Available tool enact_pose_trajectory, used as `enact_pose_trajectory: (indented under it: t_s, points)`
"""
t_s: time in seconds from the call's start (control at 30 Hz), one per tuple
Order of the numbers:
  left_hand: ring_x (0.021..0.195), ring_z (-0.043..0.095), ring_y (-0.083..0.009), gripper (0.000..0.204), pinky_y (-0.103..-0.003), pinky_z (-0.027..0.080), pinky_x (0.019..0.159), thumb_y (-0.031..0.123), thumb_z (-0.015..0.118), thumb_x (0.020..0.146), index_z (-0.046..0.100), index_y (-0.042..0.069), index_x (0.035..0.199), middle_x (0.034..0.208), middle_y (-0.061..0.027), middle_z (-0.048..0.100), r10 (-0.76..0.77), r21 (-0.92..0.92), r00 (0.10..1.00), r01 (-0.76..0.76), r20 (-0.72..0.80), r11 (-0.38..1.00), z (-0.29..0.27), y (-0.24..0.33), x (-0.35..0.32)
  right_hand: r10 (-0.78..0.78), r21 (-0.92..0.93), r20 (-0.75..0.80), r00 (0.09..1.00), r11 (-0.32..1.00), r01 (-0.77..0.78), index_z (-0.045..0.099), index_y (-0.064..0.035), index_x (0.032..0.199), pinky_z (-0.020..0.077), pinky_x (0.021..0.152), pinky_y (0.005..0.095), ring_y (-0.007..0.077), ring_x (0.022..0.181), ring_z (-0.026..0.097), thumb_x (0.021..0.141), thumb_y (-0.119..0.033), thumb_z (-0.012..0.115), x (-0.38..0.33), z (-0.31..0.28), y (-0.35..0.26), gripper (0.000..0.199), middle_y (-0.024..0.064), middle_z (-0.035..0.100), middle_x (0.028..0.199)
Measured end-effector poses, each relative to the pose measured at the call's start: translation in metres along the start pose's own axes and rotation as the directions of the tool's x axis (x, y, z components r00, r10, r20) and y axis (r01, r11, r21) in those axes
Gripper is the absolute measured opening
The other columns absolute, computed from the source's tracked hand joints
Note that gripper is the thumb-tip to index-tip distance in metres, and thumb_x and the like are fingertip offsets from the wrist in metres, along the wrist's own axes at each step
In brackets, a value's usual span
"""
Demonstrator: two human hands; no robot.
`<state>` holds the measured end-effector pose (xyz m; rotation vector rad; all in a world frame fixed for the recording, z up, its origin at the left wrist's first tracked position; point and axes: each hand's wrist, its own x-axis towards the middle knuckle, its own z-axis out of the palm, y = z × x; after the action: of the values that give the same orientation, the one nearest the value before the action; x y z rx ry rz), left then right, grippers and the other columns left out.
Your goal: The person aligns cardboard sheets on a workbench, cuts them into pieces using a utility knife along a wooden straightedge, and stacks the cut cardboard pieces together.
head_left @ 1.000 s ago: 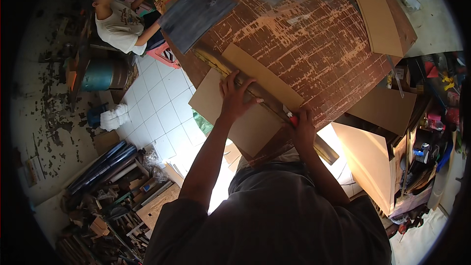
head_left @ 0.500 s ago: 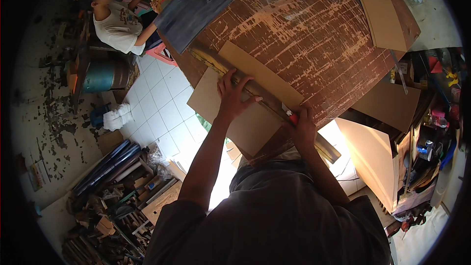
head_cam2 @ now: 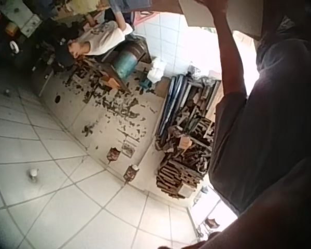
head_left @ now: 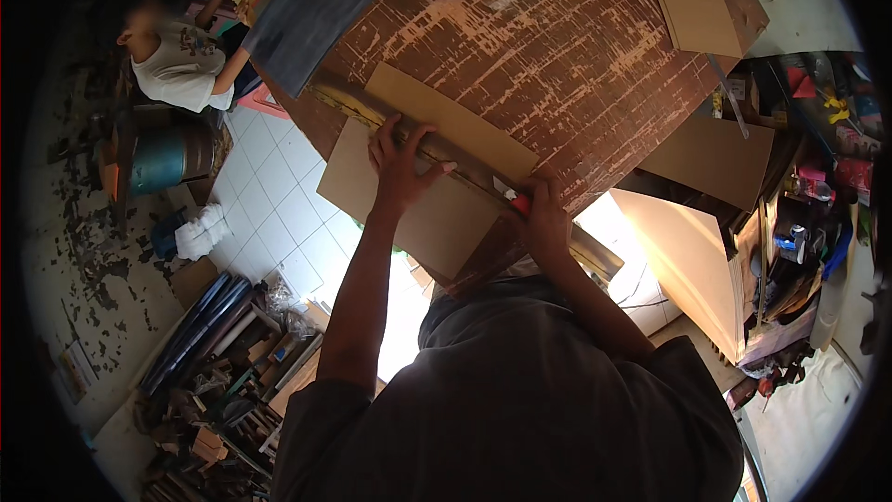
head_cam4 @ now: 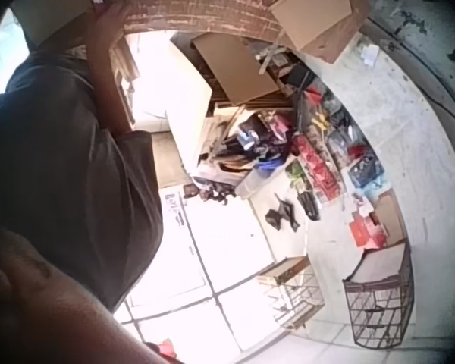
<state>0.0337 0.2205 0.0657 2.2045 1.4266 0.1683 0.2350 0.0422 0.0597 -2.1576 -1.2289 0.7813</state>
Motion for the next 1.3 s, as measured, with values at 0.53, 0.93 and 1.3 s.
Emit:
enact_pose_trajectory:
  t_s: [0.53,0.93,1.3]
  points:
    - [0.145,0.010,-0.0433,0.069,-0.062,0.016,0.117,0.048,0.086,0.072,0.057,0.033,0.133,0.156,-0.0137,0.019,0.022,0.050,1.000,-0.021,-0.016,0.999,0.006,-0.002,0.000,0.001,-0.076,0.058,0.998,0.997,0.003,0.052,-0.0139,0.128,0.0589,0.074,0.0491,0.0365,0.104,0.065,0.076,-0.030,0.084,-0.001,-0.002,0.005,0.063,0.0112,0.049,0.127]
    - [0.144,0.014,-0.0425,0.065,-0.061,0.013,0.118,0.046,0.085,0.073,0.057,0.033,0.130,0.154,-0.0146,0.022,0.037,0.028,0.999,-0.036,-0.034,0.999,0.005,0.001,-0.002,0.002,-0.064,0.065,0.998,0.998,0.002,0.054,-0.0137,0.122,0.0588,0.078,0.0497,0.0372,0.103,0.066,0.075,-0.033,0.084,0.001,-0.004,0.007,0.059,0.0113,0.049,0.133]
    - [0.145,0.015,-0.0437,0.070,-0.060,0.014,0.119,0.046,0.086,0.071,0.057,0.030,0.133,0.155,-0.0163,0.021,0.031,0.014,0.998,-0.031,-0.048,0.999,0.006,-0.001,-0.004,-0.035,-0.090,0.020,0.999,0.995,0.036,0.053,-0.0167,0.128,0.0581,0.070,0.0507,0.0378,0.102,0.065,0.079,-0.033,0.081,-0.006,0.001,0.006,0.059,0.0139,0.049,0.127]
